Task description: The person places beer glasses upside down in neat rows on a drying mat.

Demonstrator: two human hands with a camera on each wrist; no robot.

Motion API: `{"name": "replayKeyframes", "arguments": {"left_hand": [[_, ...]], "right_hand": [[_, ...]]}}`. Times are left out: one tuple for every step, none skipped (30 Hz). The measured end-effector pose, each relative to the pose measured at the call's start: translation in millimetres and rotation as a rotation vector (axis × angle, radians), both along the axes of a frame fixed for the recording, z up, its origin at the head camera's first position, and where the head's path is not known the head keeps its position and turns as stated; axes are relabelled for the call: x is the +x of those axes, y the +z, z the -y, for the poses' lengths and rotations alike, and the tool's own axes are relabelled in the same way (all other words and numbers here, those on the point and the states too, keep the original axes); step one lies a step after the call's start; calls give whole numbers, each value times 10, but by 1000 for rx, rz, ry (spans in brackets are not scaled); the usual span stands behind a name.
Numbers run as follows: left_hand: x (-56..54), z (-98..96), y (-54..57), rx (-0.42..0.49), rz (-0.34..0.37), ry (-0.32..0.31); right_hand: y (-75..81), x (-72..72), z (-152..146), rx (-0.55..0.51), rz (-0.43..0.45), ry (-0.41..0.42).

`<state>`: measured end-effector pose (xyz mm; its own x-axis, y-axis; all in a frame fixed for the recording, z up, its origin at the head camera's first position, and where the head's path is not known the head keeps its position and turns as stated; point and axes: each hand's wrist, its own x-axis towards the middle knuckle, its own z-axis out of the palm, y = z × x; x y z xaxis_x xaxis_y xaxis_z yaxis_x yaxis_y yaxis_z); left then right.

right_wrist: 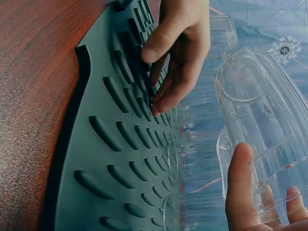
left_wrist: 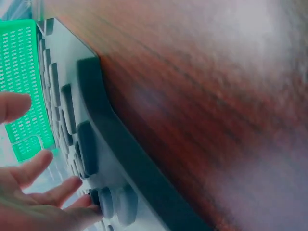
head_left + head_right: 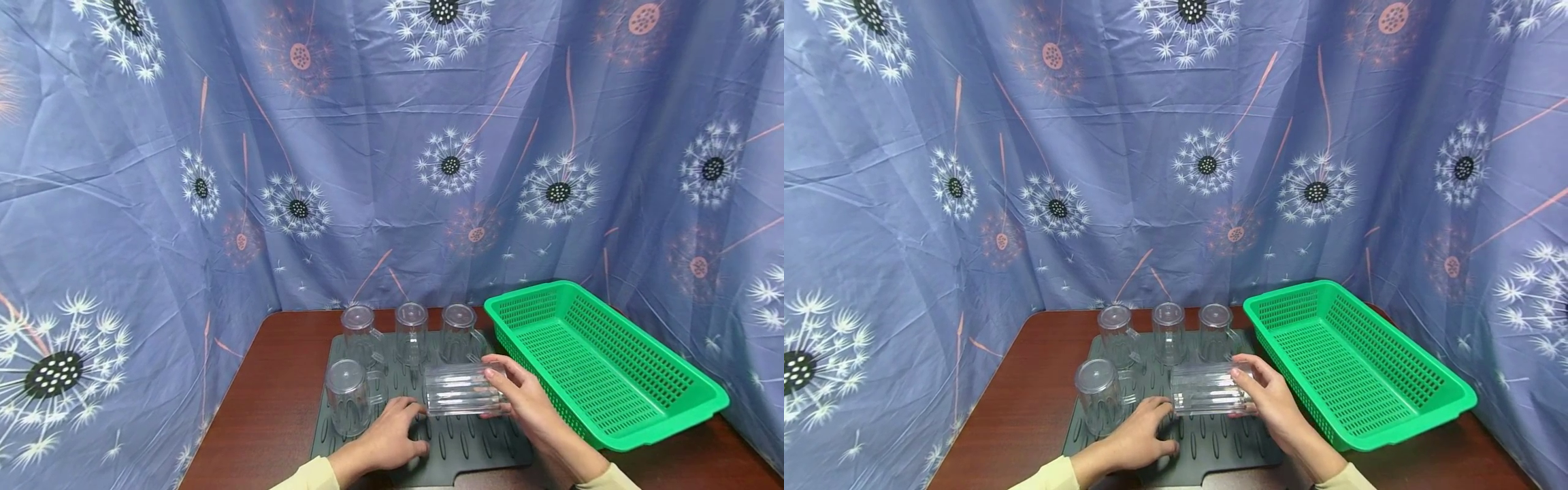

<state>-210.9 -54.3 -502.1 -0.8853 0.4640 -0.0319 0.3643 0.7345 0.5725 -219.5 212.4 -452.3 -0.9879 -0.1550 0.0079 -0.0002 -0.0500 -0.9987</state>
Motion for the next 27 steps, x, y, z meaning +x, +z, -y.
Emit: {"name": "replayKeyframes", "arguments": {"left_hand": [[-2, 0, -1, 17, 0, 14], [-3, -3, -2, 39, 1, 27], [-4, -8, 2, 63, 1, 42], [-4, -14, 9, 85, -5, 54], [-4, -22, 16, 107, -10, 69], [-3, -31, 21, 128, -14, 85], [1, -41, 28, 149, -20, 99], [3, -50, 38, 170, -26, 110], [5, -59, 50, 187, -34, 119], [10, -65, 60, 203, -40, 125], [14, -72, 68, 221, -41, 132], [15, -78, 76, 238, -42, 134], [16, -83, 87, 259, -39, 134], [17, -88, 97, 282, -34, 132], [18, -91, 106, 311, -22, 129], [21, -94, 113, 341, -8, 127], [21, -98, 120, 374, 7, 124], [22, -98, 127, 407, 21, 118], [24, -99, 135, 444, 41, 111], [28, -101, 142, 475, 58, 104], [32, -104, 149, 503, 74, 98], [34, -107, 156, 528, 92, 92], [35, -112, 161, 554, 113, 84], [37, -117, 166, 580, 136, 79], [39, -124, 172, 606, 164, 74], [39, -132, 174, 626, 185, 73], [40, -140, 178, 645, 203, 74]], "right_hand": [[-10, -5, 1, 2, 8, 1], [-17, -8, 1, 3, 17, 0], [-23, -13, 2, 3, 28, -7], [-30, -18, 2, 4, 38, -13], [-37, -21, 1, 3, 46, -20], [-43, -25, -2, 3, 56, -26], [-51, -30, -5, 1, 65, -31], [-57, -34, -9, -1, 70, -32], [-64, -38, -12, 1, 74, -33], [-71, -41, -16, 2, 77, -34], [-76, -43, -19, 3, 78, -32], [-81, -44, -22, 4, 80, -33], [-86, -46, -25, 5, 82, -32], [-89, -46, -26, 10, 81, -33], [-94, -45, -27, 14, 82, -34], [-98, -45, -28, 16, 81, -33], [-101, -45, -28, 20, 79, -33], [-106, -45, -29, 20, 82, -35], [-112, -45, -28, 24, 85, -36], [-118, -46, -28, 30, 85, -34], [-125, -46, -27, 30, 91, -32], [-131, -46, -25, 34, 96, -30], [-138, -45, -22, 44, 102, -29], [-145, -44, -19, 45, 108, -25], [-151, -42, -16, 51, 111, -21], [-157, -41, -12, 56, 116, -18], [-164, -38, -8, 57, 123, -17]]}}
